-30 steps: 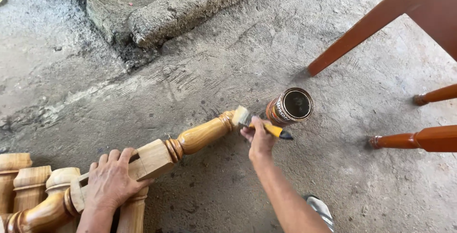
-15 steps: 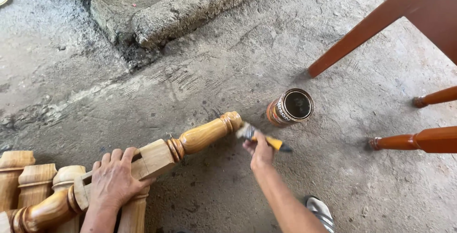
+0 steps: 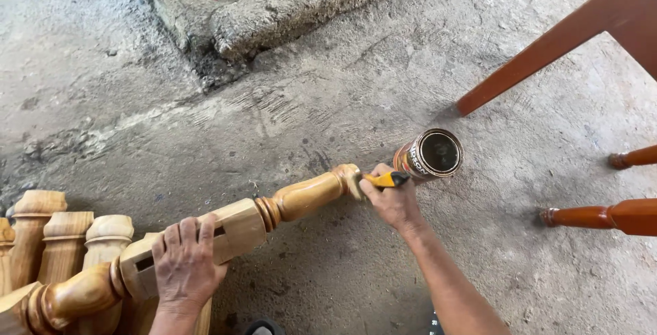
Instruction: Staining or varnishing carved wooden furniture legs using a paint brush.
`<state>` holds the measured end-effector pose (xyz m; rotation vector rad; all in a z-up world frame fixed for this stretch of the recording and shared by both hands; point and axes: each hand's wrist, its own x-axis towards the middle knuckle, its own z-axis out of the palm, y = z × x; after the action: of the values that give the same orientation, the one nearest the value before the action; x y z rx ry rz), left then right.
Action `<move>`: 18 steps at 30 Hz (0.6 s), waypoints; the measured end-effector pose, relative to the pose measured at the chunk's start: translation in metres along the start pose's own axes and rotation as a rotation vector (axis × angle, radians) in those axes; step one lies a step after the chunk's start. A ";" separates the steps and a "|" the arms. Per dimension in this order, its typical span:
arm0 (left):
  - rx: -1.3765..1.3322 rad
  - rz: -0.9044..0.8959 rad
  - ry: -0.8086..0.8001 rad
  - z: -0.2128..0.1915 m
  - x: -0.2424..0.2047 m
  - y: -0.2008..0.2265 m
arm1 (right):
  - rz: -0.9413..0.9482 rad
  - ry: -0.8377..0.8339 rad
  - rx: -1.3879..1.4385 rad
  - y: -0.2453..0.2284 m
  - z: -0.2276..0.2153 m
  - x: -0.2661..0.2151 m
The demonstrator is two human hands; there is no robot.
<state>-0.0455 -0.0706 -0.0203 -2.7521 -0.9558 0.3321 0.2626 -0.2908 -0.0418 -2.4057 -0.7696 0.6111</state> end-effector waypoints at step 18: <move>-0.345 0.050 -0.229 -0.034 0.002 0.004 | -0.519 0.183 0.169 -0.092 0.075 -0.084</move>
<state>-0.0317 -0.0767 0.0110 -3.1053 -1.0897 0.5481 0.1236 -0.2540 -0.0214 -1.9601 -1.1518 0.2306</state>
